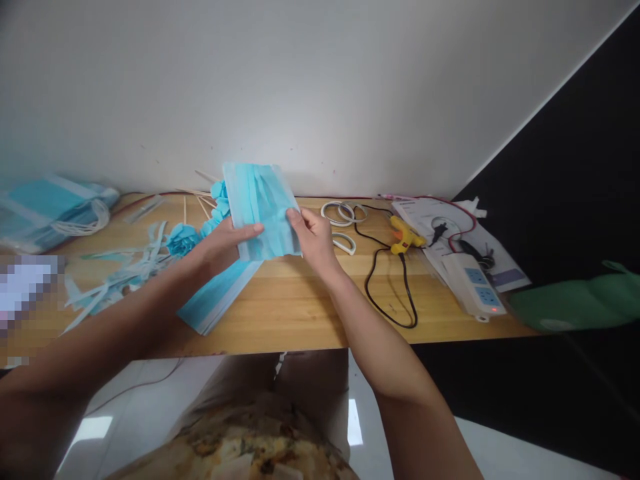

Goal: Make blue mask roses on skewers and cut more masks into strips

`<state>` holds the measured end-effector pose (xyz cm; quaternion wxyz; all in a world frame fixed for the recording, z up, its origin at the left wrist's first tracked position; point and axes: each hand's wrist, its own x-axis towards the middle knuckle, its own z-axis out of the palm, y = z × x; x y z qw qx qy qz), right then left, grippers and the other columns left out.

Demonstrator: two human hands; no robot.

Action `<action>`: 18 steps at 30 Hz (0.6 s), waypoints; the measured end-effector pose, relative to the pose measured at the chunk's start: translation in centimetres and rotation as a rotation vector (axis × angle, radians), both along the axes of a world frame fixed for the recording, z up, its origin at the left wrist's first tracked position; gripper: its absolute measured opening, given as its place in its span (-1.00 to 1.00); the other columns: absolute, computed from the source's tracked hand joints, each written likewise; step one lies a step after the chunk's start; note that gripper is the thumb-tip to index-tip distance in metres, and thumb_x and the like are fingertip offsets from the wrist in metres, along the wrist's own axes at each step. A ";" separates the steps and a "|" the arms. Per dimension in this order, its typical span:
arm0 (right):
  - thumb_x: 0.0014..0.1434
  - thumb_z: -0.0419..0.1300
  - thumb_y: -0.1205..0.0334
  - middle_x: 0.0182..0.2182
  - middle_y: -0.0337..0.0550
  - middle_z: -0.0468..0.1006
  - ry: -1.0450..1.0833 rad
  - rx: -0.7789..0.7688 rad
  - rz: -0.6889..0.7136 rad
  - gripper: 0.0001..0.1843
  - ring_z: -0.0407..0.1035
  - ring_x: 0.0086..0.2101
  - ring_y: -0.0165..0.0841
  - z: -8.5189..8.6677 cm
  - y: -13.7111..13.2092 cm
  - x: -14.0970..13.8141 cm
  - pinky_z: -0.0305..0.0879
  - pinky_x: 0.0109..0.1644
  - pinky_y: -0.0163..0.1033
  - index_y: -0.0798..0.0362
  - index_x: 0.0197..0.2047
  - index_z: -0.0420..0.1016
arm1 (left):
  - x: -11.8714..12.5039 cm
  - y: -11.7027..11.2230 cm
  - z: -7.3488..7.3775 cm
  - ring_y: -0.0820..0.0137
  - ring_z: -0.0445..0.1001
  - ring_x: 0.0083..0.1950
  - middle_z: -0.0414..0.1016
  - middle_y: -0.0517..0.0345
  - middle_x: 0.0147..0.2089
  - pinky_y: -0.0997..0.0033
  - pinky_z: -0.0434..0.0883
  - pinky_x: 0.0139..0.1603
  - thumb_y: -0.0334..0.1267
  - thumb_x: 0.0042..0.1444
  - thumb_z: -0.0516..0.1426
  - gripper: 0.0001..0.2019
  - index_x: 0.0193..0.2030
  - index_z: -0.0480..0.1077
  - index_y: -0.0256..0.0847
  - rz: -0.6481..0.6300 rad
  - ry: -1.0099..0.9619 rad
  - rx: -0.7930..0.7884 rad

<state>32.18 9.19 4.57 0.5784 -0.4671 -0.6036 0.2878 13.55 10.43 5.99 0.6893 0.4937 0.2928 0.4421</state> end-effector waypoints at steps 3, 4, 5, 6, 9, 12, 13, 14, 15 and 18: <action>0.17 0.20 -0.42 -0.55 -0.33 0.11 0.030 -0.069 0.064 -0.35 0.04 -0.49 -0.47 0.0 -0.2 -0.2 0.00 -0.45 -0.31 0.01 -0.52 0.21 | 0.3 -0.1 -0.4 -0.05 0.66 -0.01 0.69 -0.10 -0.09 -0.01 0.63 0.01 -0.08 -0.19 0.52 -0.48 -0.09 0.60 -0.27 0.052 0.035 -0.021; 0.15 0.22 -0.41 -0.54 -0.32 0.20 0.052 -0.101 0.101 -0.37 0.10 -0.49 -0.46 0.0 -0.2 -0.3 0.05 -0.45 -0.31 0.01 -0.48 0.29 | 0.3 0.0 -0.5 -0.03 0.66 -0.02 0.69 -0.08 -0.10 0.00 0.63 0.03 -0.10 -0.19 0.52 -0.50 -0.11 0.59 -0.27 0.099 0.031 -0.021; 0.13 0.26 -0.39 -0.50 -0.30 0.31 0.075 -0.131 0.149 -0.42 0.19 -0.46 -0.45 0.0 -0.2 -0.3 0.12 -0.43 -0.32 0.02 -0.41 0.40 | 0.2 0.0 -0.5 -0.01 0.66 -0.01 0.69 -0.05 -0.11 0.00 0.62 0.05 -0.11 -0.18 0.52 -0.51 -0.12 0.58 -0.26 0.145 0.017 -0.021; 0.10 0.32 -0.34 -0.43 -0.27 0.43 0.095 -0.154 0.205 -0.46 0.29 -0.42 -0.43 -0.1 -0.2 -0.3 0.22 -0.39 -0.31 0.02 -0.29 0.50 | 0.1 0.1 -0.6 0.00 0.66 0.00 0.70 -0.03 -0.10 0.01 0.62 0.07 -0.11 -0.17 0.52 -0.51 -0.12 0.57 -0.25 0.185 -0.005 -0.019; 0.05 0.45 -0.12 -0.14 -0.17 0.63 0.099 -0.166 0.334 -0.45 0.48 -0.21 -0.33 -0.3 -0.1 -0.2 0.43 -0.14 -0.23 -0.01 0.03 0.57 | -0.5 0.4 -0.4 0.02 0.65 0.05 0.69 -0.01 -0.07 0.02 0.61 0.10 -0.11 -0.15 0.50 -0.53 -0.11 0.55 -0.23 0.261 -0.081 -0.014; 0.09 0.44 0.01 -0.10 -0.16 0.66 0.098 -0.147 0.329 -0.50 0.52 -0.17 -0.32 -0.6 0.2 -0.1 0.47 -0.03 -0.16 -0.01 0.08 0.57 | -1.0 0.6 -0.3 0.00 0.62 0.12 0.68 -0.04 -0.02 0.00 0.59 0.16 -0.10 -0.14 0.49 -0.52 -0.10 0.54 -0.24 0.303 -0.137 -0.007; 0.11 0.42 0.02 -0.15 -0.16 0.67 0.106 -0.151 0.325 -0.51 0.53 -0.20 -0.32 -0.7 0.4 -0.1 0.48 -0.04 -0.15 0.00 0.08 0.57 | -1.1 0.7 -0.3 -0.01 0.60 0.14 0.68 -0.05 -0.01 -0.01 0.58 0.18 -0.10 -0.13 0.49 -0.52 -0.09 0.54 -0.25 0.312 -0.149 -0.008; 0.12 0.41 0.03 -0.20 -0.17 0.68 0.114 -0.161 0.329 -0.51 0.53 -0.24 -0.33 -0.8 0.5 0.0 0.49 -0.07 -0.15 0.01 0.09 0.57 | -1.2 0.8 -0.3 -0.02 0.59 0.16 0.68 -0.06 0.01 -0.03 0.57 0.19 -0.10 -0.12 0.48 -0.51 -0.08 0.53 -0.25 0.314 -0.155 -0.013; 0.13 0.40 0.02 -0.26 -0.18 0.67 0.121 -0.173 0.338 -0.50 0.53 -0.27 -0.33 -0.8 0.5 0.0 0.49 -0.09 -0.15 0.01 0.10 0.56 | -1.2 0.8 -0.4 -0.03 0.58 0.18 0.67 -0.08 0.02 -0.05 0.56 0.21 -0.09 -0.11 0.48 -0.50 -0.07 0.53 -0.26 0.313 -0.159 -0.018; 0.14 0.38 0.02 -0.34 -0.21 0.66 0.132 -0.200 0.364 -0.49 0.53 -0.32 -0.35 -0.8 0.5 0.1 0.49 -0.11 -0.16 0.01 0.13 0.55 | -1.2 0.8 -0.6 -0.06 0.56 0.21 0.65 -0.12 0.05 -0.08 0.54 0.23 -0.08 -0.08 0.46 -0.52 -0.06 0.52 -0.28 0.314 -0.176 -0.028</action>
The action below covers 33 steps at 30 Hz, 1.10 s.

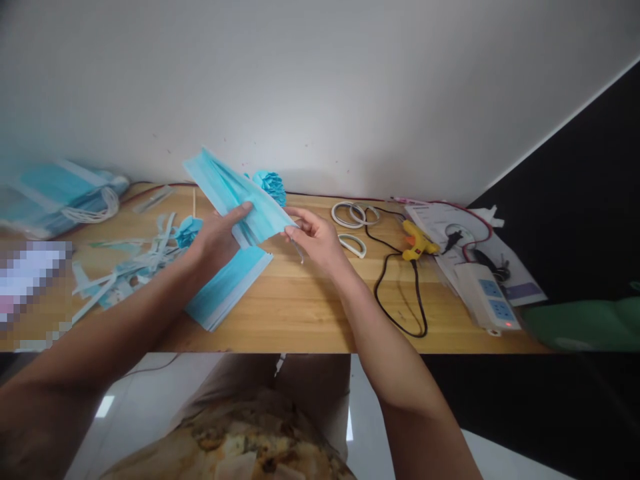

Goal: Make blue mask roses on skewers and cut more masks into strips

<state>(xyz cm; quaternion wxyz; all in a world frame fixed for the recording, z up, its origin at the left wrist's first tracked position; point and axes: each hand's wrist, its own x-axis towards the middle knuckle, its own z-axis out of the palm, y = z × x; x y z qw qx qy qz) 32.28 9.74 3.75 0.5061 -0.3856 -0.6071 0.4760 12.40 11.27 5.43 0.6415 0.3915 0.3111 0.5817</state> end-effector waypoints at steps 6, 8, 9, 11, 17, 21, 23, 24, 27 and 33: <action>0.18 0.36 0.00 -0.28 -0.18 0.67 -0.060 -0.029 0.066 -0.49 0.54 -0.27 -0.36 0.1 -0.5 -0.1 0.49 -0.11 -0.19 0.01 0.14 0.56 | 0.2 -0.4 0.0 -0.09 0.57 0.19 0.67 -0.14 0.00 -0.10 0.54 0.24 -0.15 -0.10 0.48 -0.53 -0.07 0.54 -0.28 -0.150 0.017 -0.015; 0.17 0.36 -0.05 -0.26 -0.17 0.67 -0.117 -0.028 0.083 -0.48 0.53 -0.27 -0.36 0.0 -0.4 0.3 0.48 -0.12 -0.19 0.02 0.13 0.58 | 0.1 -0.5 0.0 -0.08 0.58 0.19 0.67 -0.13 -0.01 -0.10 0.53 0.25 -0.21 -0.12 0.48 -0.50 -0.02 0.54 -0.30 -0.123 0.036 -0.047; 0.17 0.35 -0.08 -0.23 -0.17 0.67 -0.147 -0.019 0.066 -0.47 0.53 -0.26 -0.35 0.0 -0.2 0.7 0.48 -0.11 -0.19 0.01 0.13 0.58 | 0.1 -0.4 0.0 -0.07 0.58 0.19 0.68 -0.11 -0.01 -0.09 0.53 0.27 -0.24 -0.12 0.48 -0.48 0.01 0.53 -0.29 -0.088 0.037 -0.056; 0.21 0.31 -0.09 -0.19 -0.13 0.67 -0.219 0.028 -0.057 -0.50 0.54 -0.21 -0.32 0.2 0.3 1.9 0.47 -0.07 -0.17 0.01 0.12 0.59 | 0.0 -0.3 0.0 -0.02 0.56 0.23 0.67 -0.06 0.02 -0.07 0.50 0.31 -0.28 -0.09 0.46 -0.46 0.07 0.51 -0.26 -0.022 0.025 -0.057; 0.26 0.27 0.22 -0.32 -0.08 0.66 -0.975 0.145 -0.439 -0.78 0.52 -0.23 -0.18 2.8 0.5 6.7 0.35 -0.05 -0.10 0.00 -0.05 0.67 | -0.2 -0.1 0.4 0.00 0.48 0.34 0.66 0.01 0.09 -0.06 0.47 0.37 -0.29 -0.03 0.43 -0.53 0.05 0.53 -0.19 0.031 -0.017 -0.043; 0.23 0.34 0.15 -0.33 0.04 0.65 -1.429 0.017 -0.329 -0.75 0.53 -0.23 -0.06 3.2 -1.5 7.1 0.34 -0.12 -0.06 0.06 -0.06 0.66 | -0.3 0.0 0.5 0.06 0.48 0.34 0.66 0.12 0.09 0.03 0.50 0.34 -0.29 0.00 0.41 -0.62 0.00 0.56 -0.10 0.052 -0.015 -0.029; 0.27 0.30 0.11 -0.26 0.15 0.67 -1.506 -0.052 -0.293 -0.66 0.54 -0.21 -0.01 2.3 -2.6 6.2 0.34 -0.13 -0.04 0.11 0.05 0.62 | -0.3 0.1 0.4 0.08 0.47 0.35 0.66 0.13 0.09 0.06 0.50 0.35 -0.31 0.00 0.40 -0.64 -0.02 0.55 -0.11 0.046 -0.019 -0.008; 0.30 0.26 0.12 -0.22 0.19 0.67 -1.511 -0.058 -0.299 -0.62 0.55 -0.19 0.00 1.7 -3.0 5.8 0.35 -0.13 -0.04 0.11 0.12 0.58 | -0.3 0.2 0.4 0.07 0.46 0.35 0.66 0.12 0.09 0.06 0.50 0.35 -0.31 0.00 0.40 -0.64 -0.03 0.55 -0.12 0.040 -0.020 0.004; 0.34 0.16 0.22 -0.05 0.27 0.64 -1.494 -0.022 -0.380 -0.56 0.54 -0.10 0.00 0.3 -3.7 4.9 0.37 -0.07 -0.04 0.11 0.25 0.48 | -0.4 0.5 0.2 0.07 0.44 0.37 0.66 0.08 0.09 0.07 0.50 0.35 -0.30 0.01 0.40 -0.63 -0.01 0.54 -0.11 0.042 -0.009 0.037; 0.14 0.34 0.11 -0.12 -0.01 0.62 -0.856 -0.117 -0.397 -0.35 0.50 -0.19 -0.18 1.3 -3.7 6.7 0.41 -0.05 -0.07 0.01 0.28 0.41 | -0.8 0.8 0.5 0.10 0.53 0.28 0.66 0.16 0.09 0.01 0.54 0.29 -0.35 -0.01 0.39 -0.52 0.09 0.51 -0.04 0.082 -0.051 0.028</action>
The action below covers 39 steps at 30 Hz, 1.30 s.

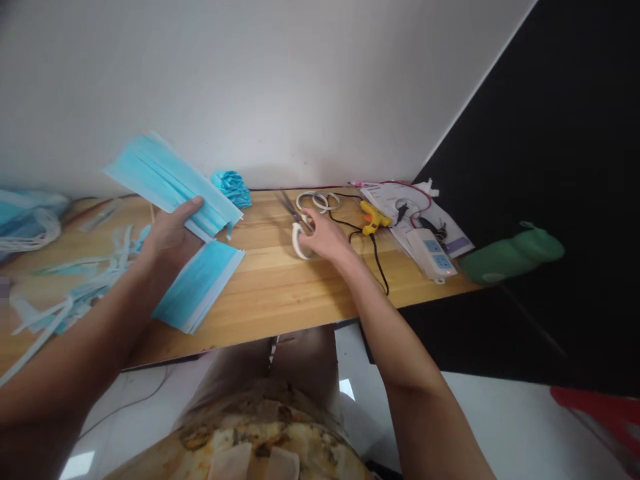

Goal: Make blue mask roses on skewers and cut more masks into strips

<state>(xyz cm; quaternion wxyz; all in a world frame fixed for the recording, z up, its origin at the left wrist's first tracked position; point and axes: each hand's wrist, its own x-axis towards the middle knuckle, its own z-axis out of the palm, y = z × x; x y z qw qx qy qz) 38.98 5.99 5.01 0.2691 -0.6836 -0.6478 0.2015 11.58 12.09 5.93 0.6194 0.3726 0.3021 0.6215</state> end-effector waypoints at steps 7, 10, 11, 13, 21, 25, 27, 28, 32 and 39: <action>0.11 0.23 -0.45 -0.25 -0.08 0.58 0.911 -0.133 0.395 -0.24 0.50 -0.30 -0.23 1.6 -0.2 -2.8 0.44 -0.20 -0.09 -0.06 0.14 0.43 | -0.7 1.1 -0.1 0.09 0.57 0.24 0.67 0.05 0.06 0.08 0.57 0.24 -0.27 -0.02 0.42 -0.57 0.03 0.51 -0.12 0.057 -0.070 0.011; 0.06 0.34 -0.40 -0.28 -0.14 0.55 0.845 -0.238 0.549 -0.26 0.47 -0.35 -0.33 2.7 0.2 -4.6 0.40 -0.26 -0.20 -0.01 0.08 0.46 | -1.2 1.4 0.1 0.09 0.61 0.18 0.68 0.02 0.04 0.11 0.57 0.23 -0.21 -0.01 0.42 -0.63 -0.05 0.51 -0.18 0.082 -0.084 0.004; 0.06 0.37 -0.36 -0.30 -0.16 0.54 0.810 -0.287 0.595 -0.28 0.46 -0.37 -0.36 3.0 0.4 -5.0 0.38 -0.28 -0.23 0.00 0.08 0.47 | -1.3 1.5 0.2 0.09 0.61 0.17 0.68 0.01 0.03 0.11 0.57 0.23 -0.20 -0.01 0.42 -0.63 -0.06 0.51 -0.19 0.097 -0.087 0.007; 0.08 0.40 -0.28 -0.32 -0.19 0.54 0.750 -0.378 0.660 -0.32 0.45 -0.41 -0.40 3.3 0.9 -5.4 0.36 -0.33 -0.29 0.03 0.07 0.46 | -1.6 1.7 0.5 0.08 0.61 0.18 0.68 -0.01 0.04 0.09 0.55 0.25 -0.18 -0.01 0.41 -0.62 -0.05 0.50 -0.21 0.129 -0.096 0.027; 0.15 0.31 -0.35 -0.22 -0.09 0.55 0.824 -0.435 0.734 -0.36 0.47 -0.29 -0.31 1.3 2.1 -6.5 0.40 -0.25 -0.22 -0.01 0.04 0.42 | -1.8 1.7 1.1 0.04 0.56 0.24 0.66 -0.04 0.03 0.05 0.51 0.29 -0.12 -0.01 0.39 -0.61 -0.07 0.48 -0.23 0.138 -0.114 0.077; 0.09 0.31 -0.42 -0.22 -0.11 0.55 0.755 -0.312 0.709 -0.29 0.44 -0.31 -0.33 2.2 2.6 -7.7 0.37 -0.23 -0.20 -0.03 0.04 0.41 | -1.7 1.2 1.2 0.02 0.56 0.23 0.67 -0.05 -0.01 0.04 0.53 0.26 -0.13 -0.04 0.42 -0.58 -0.08 0.47 -0.24 0.158 -0.124 0.078; 0.08 0.31 -0.42 -0.22 -0.12 0.55 0.734 -0.295 0.693 -0.26 0.43 -0.33 -0.36 2.6 3.0 -7.9 0.34 -0.26 -0.23 -0.02 0.06 0.40 | -1.8 1.1 1.4 0.02 0.53 0.26 0.66 -0.05 0.03 0.06 0.51 0.26 -0.13 -0.04 0.42 -0.57 -0.06 0.47 -0.23 0.192 -0.121 0.092; 0.10 0.31 -0.41 -0.22 -0.12 0.56 0.736 -0.299 0.687 -0.27 0.43 -0.33 -0.37 2.7 3.1 -7.9 0.34 -0.27 -0.24 -0.01 0.07 0.39 | -1.8 1.1 1.5 0.01 0.52 0.29 0.65 -0.05 0.06 0.06 0.51 0.27 -0.12 -0.05 0.42 -0.56 -0.05 0.47 -0.22 0.203 -0.111 0.104; 0.11 0.31 -0.39 -0.26 -0.12 0.56 0.736 -0.268 0.670 -0.27 0.43 -0.34 -0.38 2.1 3.5 -7.8 0.31 -0.29 -0.26 0.01 0.09 0.41 | -1.7 0.9 1.6 -0.01 0.50 0.30 0.64 -0.05 0.06 0.06 0.49 0.28 -0.08 -0.05 0.43 -0.53 -0.04 0.48 -0.22 0.195 -0.065 0.111; 0.05 0.33 -0.45 -0.20 -0.06 0.58 0.806 -0.167 0.576 -0.17 0.42 -0.32 -0.35 0.0 3.1 -7.6 0.31 -0.27 -0.24 0.04 0.12 0.42 | -0.9 0.4 0.9 -0.06 0.54 0.24 0.68 -0.06 -0.04 0.01 0.50 0.29 -0.09 -0.07 0.45 -0.51 -0.03 0.51 -0.27 0.081 -0.041 0.045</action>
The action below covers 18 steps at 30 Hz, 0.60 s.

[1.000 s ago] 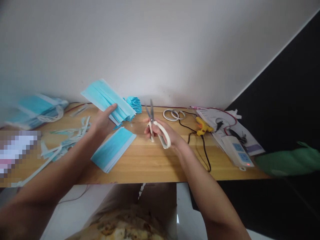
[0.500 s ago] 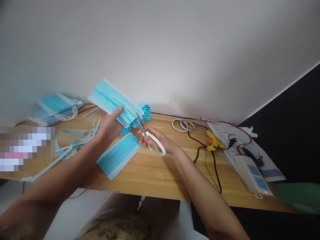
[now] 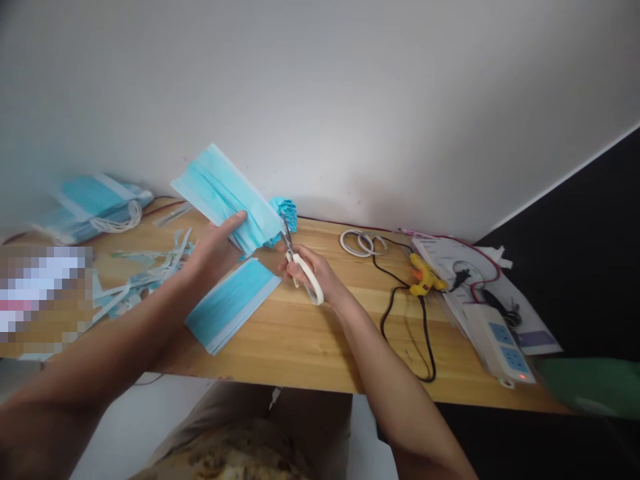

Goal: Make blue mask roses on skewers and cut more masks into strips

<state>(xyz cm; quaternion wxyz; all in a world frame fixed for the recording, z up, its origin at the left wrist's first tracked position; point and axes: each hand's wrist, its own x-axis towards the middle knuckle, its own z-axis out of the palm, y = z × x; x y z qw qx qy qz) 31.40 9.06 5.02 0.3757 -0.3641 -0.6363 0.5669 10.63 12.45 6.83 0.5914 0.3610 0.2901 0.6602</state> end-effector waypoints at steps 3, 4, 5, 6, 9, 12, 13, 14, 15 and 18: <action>0.03 0.33 -0.45 -0.22 -0.06 0.57 0.027 0.021 -0.042 -0.16 0.42 -0.32 -0.34 -0.1 -0.2 0.2 0.31 -0.28 -0.23 0.05 0.12 0.43 | 0.0 0.1 -0.4 -0.06 0.53 0.25 0.68 -0.09 -0.01 -0.01 0.49 0.31 -0.06 -0.06 0.45 -0.47 0.00 0.50 -0.28 -0.004 0.024 -0.006; 0.03 0.33 -0.45 -0.22 -0.06 0.57 0.026 0.027 -0.047 -0.16 0.42 -0.32 -0.34 -0.1 -0.2 0.2 0.31 -0.29 -0.23 0.04 0.12 0.43 | 0.1 0.1 -0.5 -0.07 0.53 0.26 0.67 -0.09 0.00 -0.01 0.49 0.31 -0.05 -0.06 0.44 -0.47 0.00 0.50 -0.28 -0.006 0.029 0.003; 0.04 0.33 -0.44 -0.22 -0.07 0.57 0.021 0.031 -0.051 -0.17 0.42 -0.32 -0.34 0.0 -0.3 0.1 0.31 -0.29 -0.23 0.04 0.12 0.43 | 0.1 0.1 -0.6 -0.06 0.52 0.26 0.67 -0.09 0.02 0.00 0.49 0.30 -0.05 -0.05 0.44 -0.47 0.01 0.50 -0.27 -0.008 0.030 0.013; 0.04 0.33 -0.44 -0.22 -0.07 0.57 0.014 0.036 -0.052 -0.18 0.42 -0.33 -0.34 0.1 -0.3 0.0 0.31 -0.30 -0.24 0.03 0.11 0.44 | 0.2 0.1 -0.7 -0.05 0.52 0.26 0.66 -0.08 0.04 0.00 0.50 0.29 -0.04 -0.04 0.44 -0.47 0.02 0.50 -0.25 -0.018 0.029 0.021; 0.06 0.33 -0.43 -0.23 -0.07 0.57 0.005 0.051 -0.048 -0.21 0.42 -0.34 -0.36 0.2 -0.4 -0.3 0.30 -0.33 -0.26 0.02 0.09 0.44 | 0.4 -0.1 -0.7 -0.03 0.53 0.24 0.64 -0.07 0.08 -0.02 0.53 0.25 -0.02 0.00 0.43 -0.48 0.03 0.49 -0.23 -0.094 0.033 0.028; 0.07 0.32 -0.42 -0.25 -0.09 0.58 0.014 0.054 -0.051 -0.23 0.42 -0.36 -0.37 0.1 -0.5 -0.5 0.30 -0.37 -0.27 0.02 0.08 0.44 | 0.4 -0.4 -0.7 -0.01 0.55 0.21 0.65 -0.05 0.03 0.01 0.54 0.22 0.01 -0.04 0.46 -0.46 0.02 0.50 -0.23 -0.174 0.048 0.035; 0.07 0.32 -0.42 -0.26 -0.10 0.58 0.020 0.050 -0.058 -0.24 0.43 -0.37 -0.37 0.0 -0.5 -0.5 0.30 -0.37 -0.27 0.02 0.08 0.44 | 0.4 -0.5 -0.7 0.01 0.57 0.19 0.66 -0.02 0.01 0.04 0.54 0.21 -0.01 -0.07 0.48 -0.43 0.02 0.50 -0.22 -0.181 0.051 0.030; 0.08 0.32 -0.41 -0.27 -0.11 0.58 0.025 0.044 -0.067 -0.26 0.43 -0.37 -0.37 -0.1 -0.5 -0.6 0.31 -0.38 -0.27 0.02 0.07 0.44 | 0.4 -0.5 -0.7 0.03 0.58 0.16 0.66 0.01 -0.01 0.07 0.55 0.19 -0.05 -0.11 0.50 -0.41 0.04 0.50 -0.21 -0.182 0.054 0.018; 0.09 0.32 -0.40 -0.27 -0.11 0.58 0.033 0.036 -0.075 -0.27 0.44 -0.38 -0.38 -0.2 -0.5 -0.6 0.31 -0.39 -0.27 0.02 0.06 0.44 | 0.3 -0.5 -0.7 0.05 0.60 0.13 0.67 0.03 -0.02 0.09 0.56 0.16 -0.09 -0.14 0.51 -0.40 0.05 0.50 -0.20 -0.181 0.057 0.001; 0.11 0.32 -0.39 -0.29 -0.12 0.58 0.054 0.009 -0.081 -0.28 0.43 -0.42 -0.40 -0.4 -0.5 -0.6 0.32 -0.41 -0.28 0.04 0.05 0.44 | 0.1 -0.3 -0.9 0.09 0.64 0.01 0.68 0.01 -0.08 0.12 0.59 0.07 -0.17 -0.13 0.51 -0.46 0.00 0.53 -0.24 -0.176 0.077 -0.051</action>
